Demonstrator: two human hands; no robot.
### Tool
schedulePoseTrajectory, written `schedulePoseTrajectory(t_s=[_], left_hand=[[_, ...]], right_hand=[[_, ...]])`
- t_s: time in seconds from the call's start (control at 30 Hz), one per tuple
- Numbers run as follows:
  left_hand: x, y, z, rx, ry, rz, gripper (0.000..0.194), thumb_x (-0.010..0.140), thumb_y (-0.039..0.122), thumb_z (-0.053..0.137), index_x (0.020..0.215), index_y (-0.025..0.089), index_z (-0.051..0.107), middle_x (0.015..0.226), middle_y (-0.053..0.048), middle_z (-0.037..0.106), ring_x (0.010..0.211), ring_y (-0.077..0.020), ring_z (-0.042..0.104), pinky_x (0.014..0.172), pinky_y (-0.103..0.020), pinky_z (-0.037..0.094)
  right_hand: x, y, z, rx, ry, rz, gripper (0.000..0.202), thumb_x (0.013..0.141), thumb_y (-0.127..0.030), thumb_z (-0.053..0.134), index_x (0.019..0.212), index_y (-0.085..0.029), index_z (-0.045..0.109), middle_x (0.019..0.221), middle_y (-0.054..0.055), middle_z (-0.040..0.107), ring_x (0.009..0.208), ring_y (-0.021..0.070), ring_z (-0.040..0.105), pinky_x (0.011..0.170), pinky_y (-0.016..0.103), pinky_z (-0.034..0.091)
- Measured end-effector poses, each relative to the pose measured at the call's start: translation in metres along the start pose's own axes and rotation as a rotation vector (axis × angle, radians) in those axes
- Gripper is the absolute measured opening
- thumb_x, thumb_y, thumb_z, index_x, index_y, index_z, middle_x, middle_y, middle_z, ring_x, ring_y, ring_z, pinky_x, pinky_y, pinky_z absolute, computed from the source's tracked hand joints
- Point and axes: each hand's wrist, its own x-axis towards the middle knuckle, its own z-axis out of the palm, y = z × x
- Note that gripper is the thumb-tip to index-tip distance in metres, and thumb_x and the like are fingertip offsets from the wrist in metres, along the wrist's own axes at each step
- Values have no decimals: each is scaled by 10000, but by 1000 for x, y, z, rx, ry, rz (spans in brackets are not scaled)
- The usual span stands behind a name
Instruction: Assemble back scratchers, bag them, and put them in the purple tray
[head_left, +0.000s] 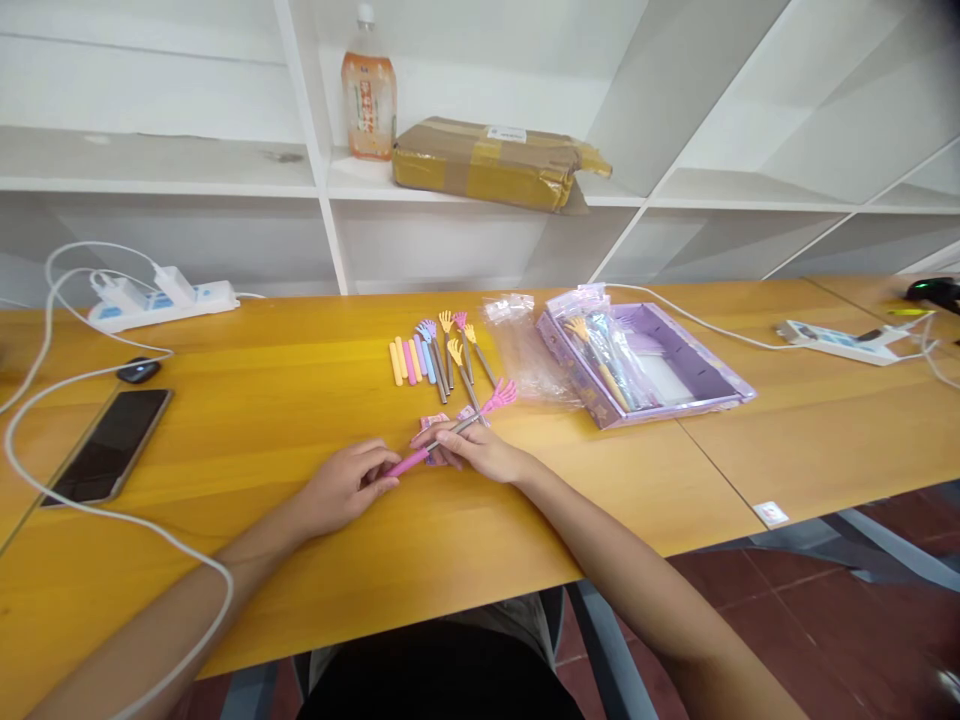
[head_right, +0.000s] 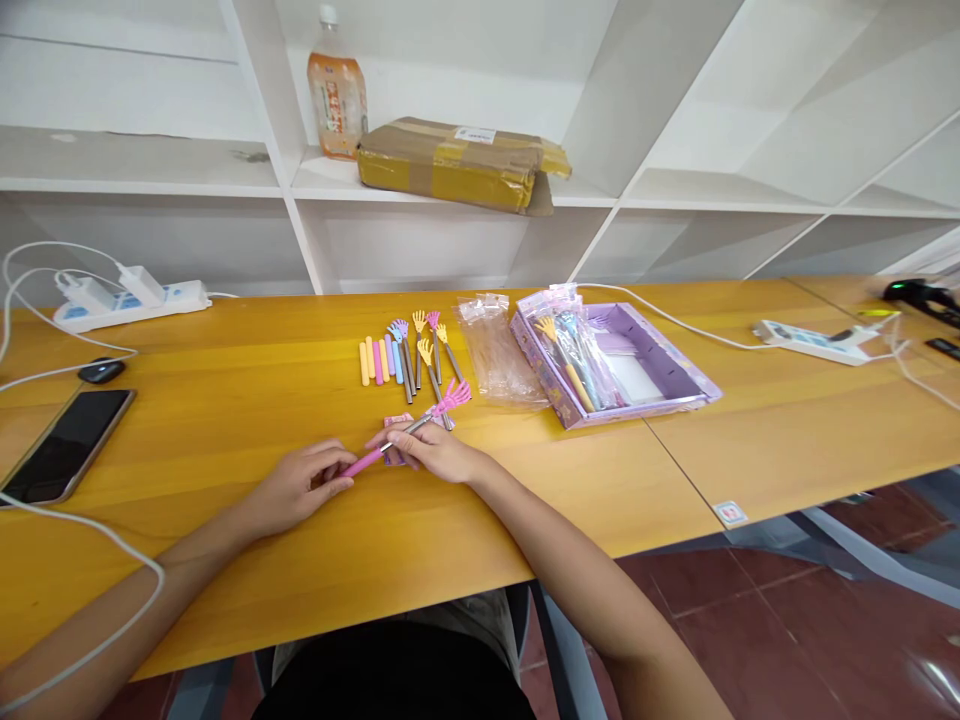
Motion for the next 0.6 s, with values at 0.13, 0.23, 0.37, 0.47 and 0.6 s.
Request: schedulePoseTrajectory(t_s=[0.13,0.23,0.37,0.47,0.6], left_hand=[[0,-2,1,-13,4,4,235,1066,431,574,1119,233,688,922,-21,631,835,-182,570,782,-312,441],[0,-2,1,-30,-20,-6,234,1066,431,570,1126,242,694,939,-23,651,845,-184,581,786,-310,446],[1,0,0,-28,-49,-11,246,1070,424,552,1153,247,703,981,-33,680,866,-189,604,801,-313,457],[1,1,0,-21,-49,-17,247,1068,413,546,1143,246,711,999,-41,694,888,-196,613,807,-315,462],[1,0,0,-34,-38,-31,236,1049,406,566,1123,248,724,964,-34,693,850,-190,605,785,-312,463]], right_hand=[[-3,-8,3,-160,-17,-33,549,1088,-631,454,1206,-213,789,816,34,669,847,202,615,993,421,501],[-7,-10,-5,-158,38,-45,583,1062,-679,466,1264,-232,781,914,61,687,851,210,597,839,368,523],[-10,-4,-17,38,302,-68,788,1044,-788,273,1231,-219,786,852,44,611,598,144,411,544,295,343],[-9,0,-18,88,390,-69,778,1046,-783,271,1184,-222,792,807,32,585,568,137,397,526,305,291],[-7,1,-11,76,338,-48,777,1040,-794,280,1169,-214,781,861,48,642,578,137,438,529,305,312]])
